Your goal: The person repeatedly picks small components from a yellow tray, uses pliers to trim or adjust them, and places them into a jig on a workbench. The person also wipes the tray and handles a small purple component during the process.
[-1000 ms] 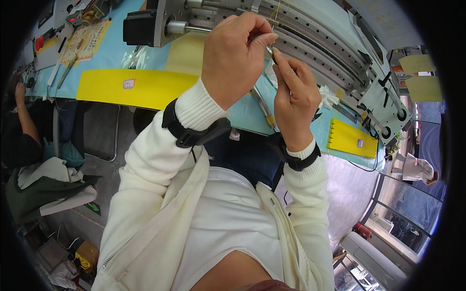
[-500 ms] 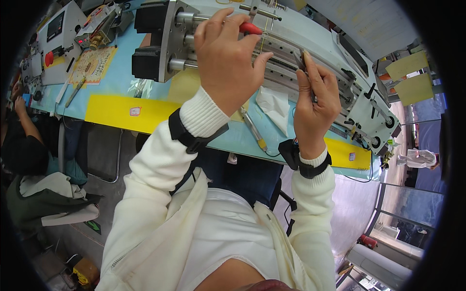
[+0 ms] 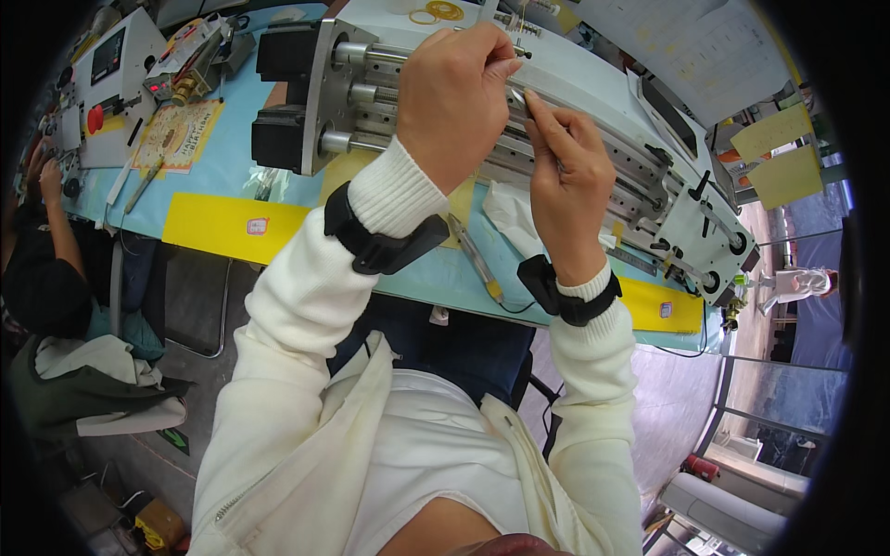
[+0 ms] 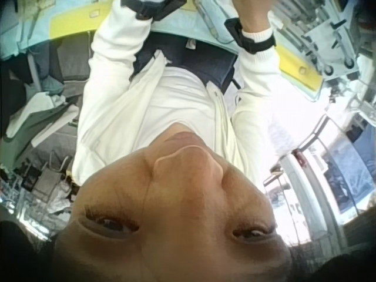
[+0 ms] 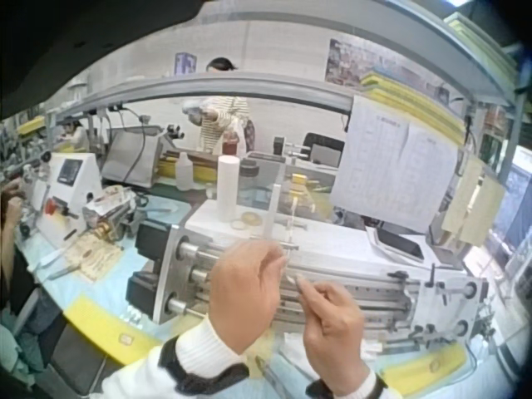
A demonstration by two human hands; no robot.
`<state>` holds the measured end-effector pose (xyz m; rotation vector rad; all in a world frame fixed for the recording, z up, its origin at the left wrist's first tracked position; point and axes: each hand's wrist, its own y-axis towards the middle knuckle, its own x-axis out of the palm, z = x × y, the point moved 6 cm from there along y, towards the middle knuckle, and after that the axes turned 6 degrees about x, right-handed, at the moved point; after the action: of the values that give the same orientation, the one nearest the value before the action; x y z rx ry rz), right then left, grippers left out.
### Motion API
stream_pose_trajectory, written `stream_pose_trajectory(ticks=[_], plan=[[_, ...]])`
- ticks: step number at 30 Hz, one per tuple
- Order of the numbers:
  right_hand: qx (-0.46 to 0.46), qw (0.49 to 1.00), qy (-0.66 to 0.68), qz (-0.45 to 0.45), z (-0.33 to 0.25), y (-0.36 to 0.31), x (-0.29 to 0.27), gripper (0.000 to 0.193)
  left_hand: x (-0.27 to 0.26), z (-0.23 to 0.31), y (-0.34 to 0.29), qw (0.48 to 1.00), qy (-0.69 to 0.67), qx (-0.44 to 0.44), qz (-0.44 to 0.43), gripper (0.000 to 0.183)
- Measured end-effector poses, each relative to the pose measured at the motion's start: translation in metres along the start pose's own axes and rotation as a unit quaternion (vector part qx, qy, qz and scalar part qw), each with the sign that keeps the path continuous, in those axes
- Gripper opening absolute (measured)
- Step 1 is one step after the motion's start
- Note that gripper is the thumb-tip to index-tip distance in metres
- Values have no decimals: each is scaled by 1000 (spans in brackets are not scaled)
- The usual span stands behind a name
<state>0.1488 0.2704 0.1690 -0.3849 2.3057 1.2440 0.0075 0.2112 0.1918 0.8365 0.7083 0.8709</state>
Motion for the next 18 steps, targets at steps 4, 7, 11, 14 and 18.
stream_pose_trajectory(ticks=[4,7,11,14,18], plan=[[-8,1000,3,10,0,0,2,34,1,-5,-1,999,-36,-39,3,10],[-13,1000,-1,12,1,1,4,34,1,-6,-2,998,-36,-45,1,10],[-8,1000,-6,10,1,2,6,36,1,-6,-2,998,-37,-52,6,10],[-8,1000,-7,11,0,3,7,37,1,-6,-2,998,-37,-53,6,10],[-12,1000,-11,12,0,3,7,38,1,-6,-3,998,-38,-53,10,10]])
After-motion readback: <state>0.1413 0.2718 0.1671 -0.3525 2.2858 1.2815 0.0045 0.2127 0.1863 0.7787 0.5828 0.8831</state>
